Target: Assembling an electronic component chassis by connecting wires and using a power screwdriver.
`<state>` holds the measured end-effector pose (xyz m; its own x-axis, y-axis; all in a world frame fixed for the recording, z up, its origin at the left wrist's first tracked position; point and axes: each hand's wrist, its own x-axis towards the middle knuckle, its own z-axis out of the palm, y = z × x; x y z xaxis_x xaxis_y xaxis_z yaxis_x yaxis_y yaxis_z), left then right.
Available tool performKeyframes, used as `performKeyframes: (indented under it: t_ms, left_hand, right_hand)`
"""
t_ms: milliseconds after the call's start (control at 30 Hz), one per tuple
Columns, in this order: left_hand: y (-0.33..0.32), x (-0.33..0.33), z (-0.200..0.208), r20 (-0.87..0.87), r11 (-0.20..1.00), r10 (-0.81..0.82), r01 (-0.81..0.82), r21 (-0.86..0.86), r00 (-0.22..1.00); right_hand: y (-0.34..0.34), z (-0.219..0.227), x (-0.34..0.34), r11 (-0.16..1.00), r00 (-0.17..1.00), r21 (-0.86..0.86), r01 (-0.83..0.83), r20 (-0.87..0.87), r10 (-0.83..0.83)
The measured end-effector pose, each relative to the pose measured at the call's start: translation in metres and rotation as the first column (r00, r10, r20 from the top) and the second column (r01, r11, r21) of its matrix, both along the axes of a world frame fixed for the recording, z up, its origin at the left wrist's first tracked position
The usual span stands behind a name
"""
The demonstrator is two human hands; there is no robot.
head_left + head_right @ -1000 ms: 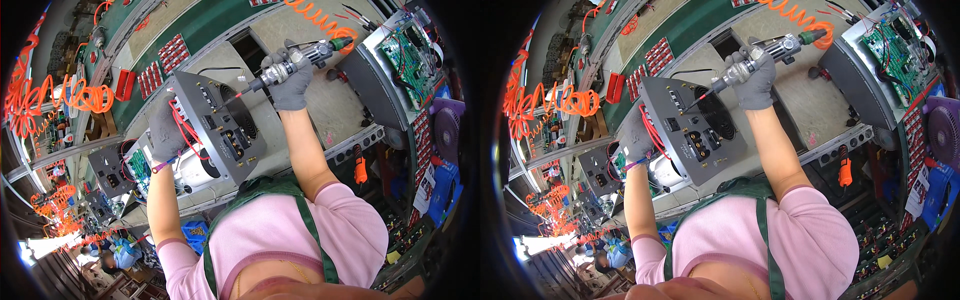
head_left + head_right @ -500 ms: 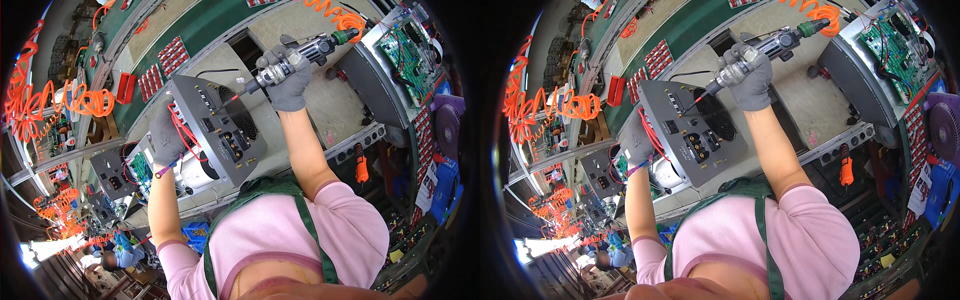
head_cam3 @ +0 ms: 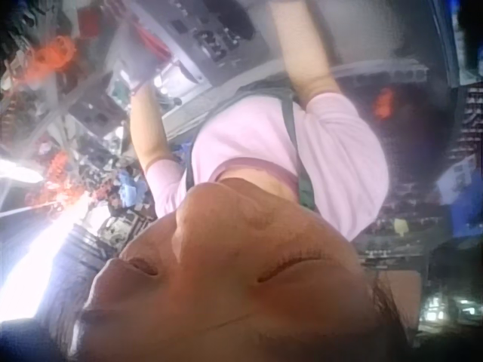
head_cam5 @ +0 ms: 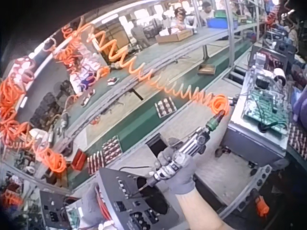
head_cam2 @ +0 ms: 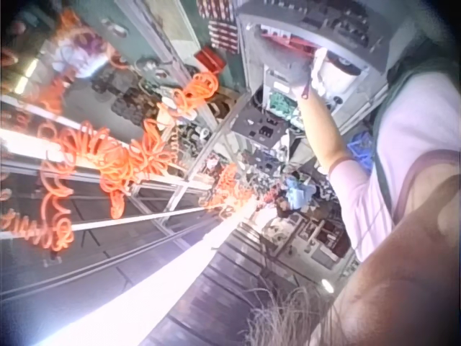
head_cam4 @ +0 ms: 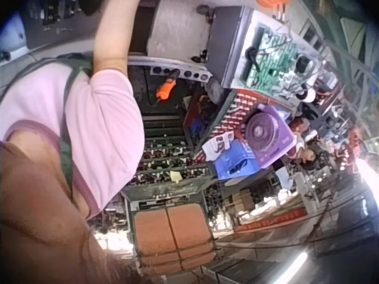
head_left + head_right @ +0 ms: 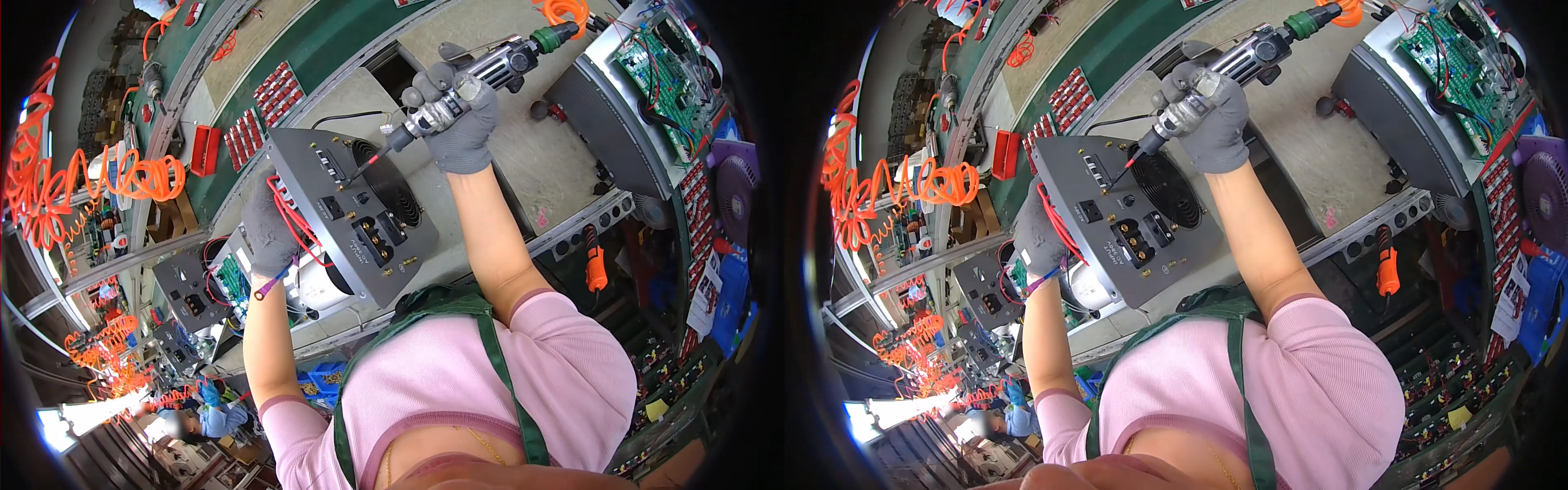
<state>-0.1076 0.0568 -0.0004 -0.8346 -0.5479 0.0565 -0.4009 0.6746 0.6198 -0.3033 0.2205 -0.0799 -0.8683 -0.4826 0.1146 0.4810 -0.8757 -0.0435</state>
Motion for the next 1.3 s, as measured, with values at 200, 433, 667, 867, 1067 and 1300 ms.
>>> performKeyframes:
  t_ms: [200, 433, 667, 867, 1067, 1300]
  left_hand:
    - [0.008, -0.002, 0.008, 0.055, 0.995, -0.042, 0.047, -0.087, 0.998]
    - [0.000, 0.002, 0.002, 0.039, 0.996, -0.067, 0.069, -0.053, 0.997]
    - [-0.008, 0.005, -0.006, -0.010, 0.996, -0.066, 0.067, 0.057, 0.998]
    - [-0.008, 0.005, -0.004, 0.011, 0.997, -0.081, 0.080, 0.018, 0.997]
    - [0.003, -0.001, 0.008, 0.073, 0.994, -0.082, 0.086, -0.062, 0.994]
    - [0.006, -0.002, 0.009, 0.052, 1.000, -0.006, 0.005, 0.015, 0.999]
  right_hand:
    - [0.000, -0.008, 0.000, 0.994, 0.998, -0.104, -0.045, -0.054, 0.040]
    - [-0.004, -0.004, 0.000, 0.988, 0.997, -0.146, -0.044, -0.061, 0.036]
    - [-0.005, -0.012, -0.001, 0.988, 1.000, -0.152, -0.020, -0.017, 0.017]
    - [-0.005, -0.012, 0.001, 0.999, 1.000, -0.038, -0.003, 0.029, 0.004]
    - [-0.004, -0.017, 0.003, 0.992, 0.988, -0.125, -0.017, 0.153, 0.036]
    - [-0.006, -0.017, 0.002, 1.000, 0.997, -0.016, 0.026, 0.078, -0.024]
